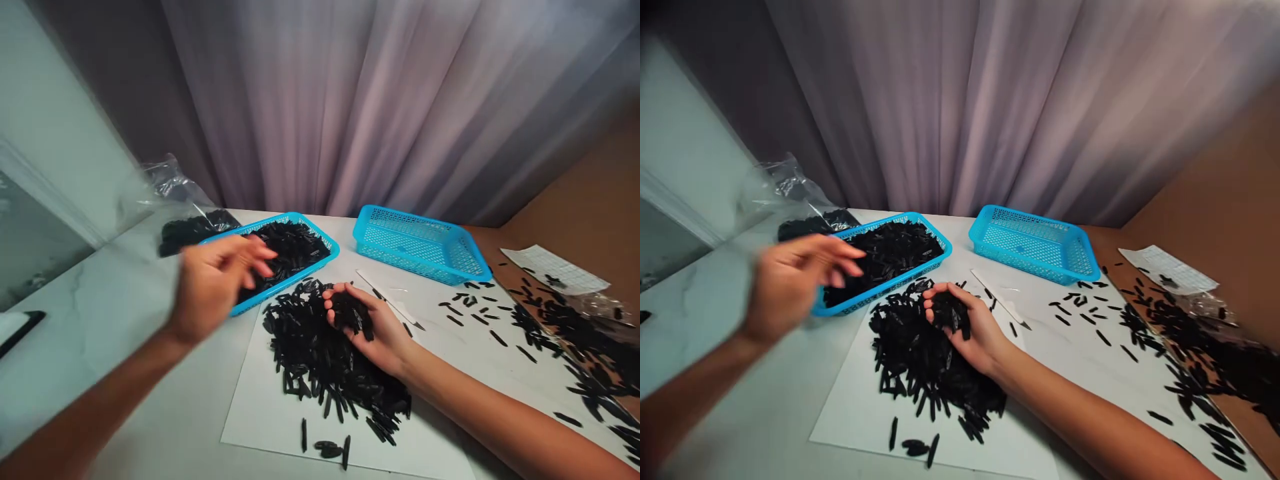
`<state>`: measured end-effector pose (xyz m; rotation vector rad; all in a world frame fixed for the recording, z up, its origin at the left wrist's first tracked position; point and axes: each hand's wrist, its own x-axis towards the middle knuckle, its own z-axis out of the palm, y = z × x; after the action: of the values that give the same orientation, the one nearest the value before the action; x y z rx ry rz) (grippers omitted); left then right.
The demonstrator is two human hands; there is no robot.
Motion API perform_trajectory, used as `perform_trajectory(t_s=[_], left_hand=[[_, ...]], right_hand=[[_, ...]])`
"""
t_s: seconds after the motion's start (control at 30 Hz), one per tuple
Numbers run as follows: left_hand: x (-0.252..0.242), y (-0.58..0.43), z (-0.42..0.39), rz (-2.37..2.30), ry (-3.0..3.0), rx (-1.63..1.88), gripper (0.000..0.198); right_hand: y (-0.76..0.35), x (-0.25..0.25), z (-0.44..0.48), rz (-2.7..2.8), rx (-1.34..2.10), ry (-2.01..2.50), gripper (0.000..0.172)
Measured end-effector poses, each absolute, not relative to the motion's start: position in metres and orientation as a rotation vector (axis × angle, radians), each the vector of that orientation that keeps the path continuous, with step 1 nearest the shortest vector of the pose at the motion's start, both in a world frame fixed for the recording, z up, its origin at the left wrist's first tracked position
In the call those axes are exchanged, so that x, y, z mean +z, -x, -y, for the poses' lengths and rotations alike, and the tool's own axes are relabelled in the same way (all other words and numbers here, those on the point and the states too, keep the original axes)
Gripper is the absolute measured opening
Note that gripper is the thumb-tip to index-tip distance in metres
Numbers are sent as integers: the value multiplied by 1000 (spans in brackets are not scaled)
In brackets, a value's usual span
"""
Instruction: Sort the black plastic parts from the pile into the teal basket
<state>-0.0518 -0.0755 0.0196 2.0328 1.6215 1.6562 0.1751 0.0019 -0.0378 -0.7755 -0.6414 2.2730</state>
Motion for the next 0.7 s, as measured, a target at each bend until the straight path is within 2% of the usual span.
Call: perform_trajectory(t_s=[0.07, 0.13, 0.2, 0.37, 0.47, 0.7], left_hand=[[-8, 31, 78, -1670, -2056, 1510, 16], [-31, 8, 80, -1666, -2156, 1440, 32], [-45, -9, 82, -1613, -2253, 1433, 35], [-51, -19, 82, -1758, -2305, 1499, 27], [-56, -17, 81, -1644, -2273, 1526, 23], [-65, -17, 87, -1632, -1986, 1555, 35]], right_hand=[[-176, -34, 0, 610, 2273, 811, 12], [-177, -31, 3, 594, 2269, 864, 16], [-179, -28, 6, 608, 2278, 901, 20], [-183, -26, 10, 737, 2279, 910, 22], [-186, -30, 9, 834, 2277, 1005, 26], [-184, -27, 9, 1049, 2324, 941, 30]])
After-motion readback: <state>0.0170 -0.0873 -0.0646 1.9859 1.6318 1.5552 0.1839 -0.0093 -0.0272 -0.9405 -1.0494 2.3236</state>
